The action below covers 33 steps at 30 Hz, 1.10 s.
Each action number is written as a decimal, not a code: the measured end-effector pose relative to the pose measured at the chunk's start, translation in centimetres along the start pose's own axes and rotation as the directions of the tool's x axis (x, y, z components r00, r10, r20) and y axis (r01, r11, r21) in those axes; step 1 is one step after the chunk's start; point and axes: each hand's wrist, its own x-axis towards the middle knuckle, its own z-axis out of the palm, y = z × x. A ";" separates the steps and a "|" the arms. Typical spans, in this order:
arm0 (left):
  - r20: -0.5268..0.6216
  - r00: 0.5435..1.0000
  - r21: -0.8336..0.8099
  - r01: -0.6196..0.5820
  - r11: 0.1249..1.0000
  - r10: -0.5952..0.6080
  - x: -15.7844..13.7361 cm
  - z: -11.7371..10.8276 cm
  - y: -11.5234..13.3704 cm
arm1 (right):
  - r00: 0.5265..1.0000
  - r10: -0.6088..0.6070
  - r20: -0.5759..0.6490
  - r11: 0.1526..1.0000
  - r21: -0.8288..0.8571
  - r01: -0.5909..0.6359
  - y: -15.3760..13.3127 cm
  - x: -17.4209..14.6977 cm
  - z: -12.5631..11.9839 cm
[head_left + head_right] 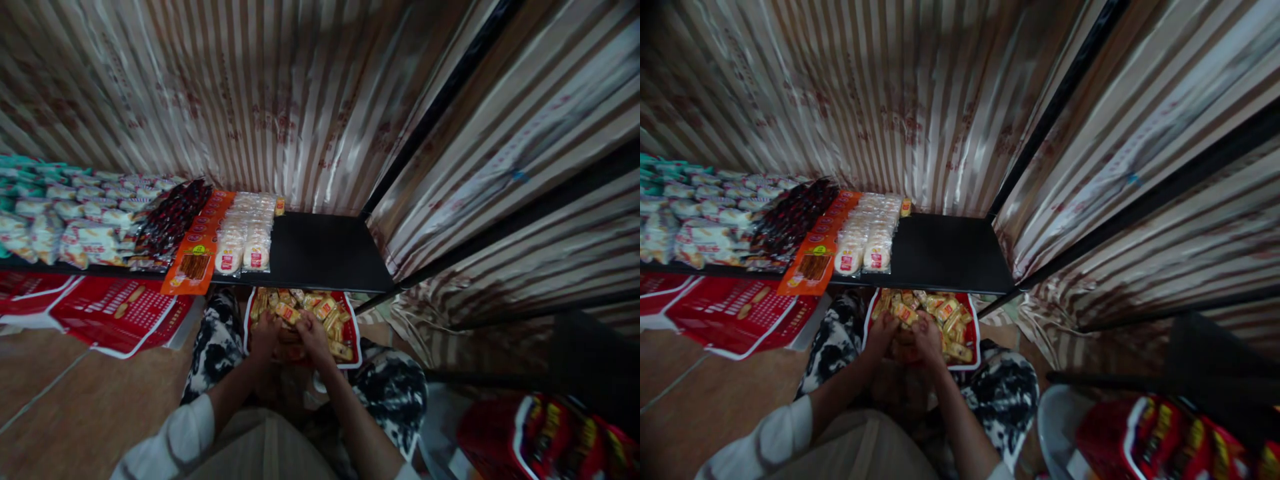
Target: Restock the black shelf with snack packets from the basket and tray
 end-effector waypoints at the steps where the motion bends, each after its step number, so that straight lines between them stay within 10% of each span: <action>1: 0.023 1.000 -0.074 0.011 0.997 -0.010 0.1 0.4 0.4 | 1.000 0.020 0.016 0.993 0.116 -0.021 0.1 -0.1 -0.2; 10: 0.088 0.991 -0.475 -0.050 0.879 0.103 1.1 1.7 4.8 | 0.998 -0.058 0.030 0.912 0.407 0.040 -1.9 1.1 -1.7; 14: 0.081 0.976 -0.390 -0.155 0.908 0.201 2.3 1.8 6.7 | 0.991 -0.116 -0.060 0.936 0.329 0.129 -3.3 3.7 -2.7; 19: 0.071 0.958 -0.184 -0.262 0.947 0.279 4.8 2.5 9.3 | 0.978 -0.179 0.109 0.950 0.279 0.143 -4.9 7.4 -3.7; 33: -0.114 0.976 0.068 -0.177 0.982 0.184 12.4 3.6 20.0 | 0.958 -0.262 -0.114 0.964 0.006 0.265 -12.7 22.3 -1.3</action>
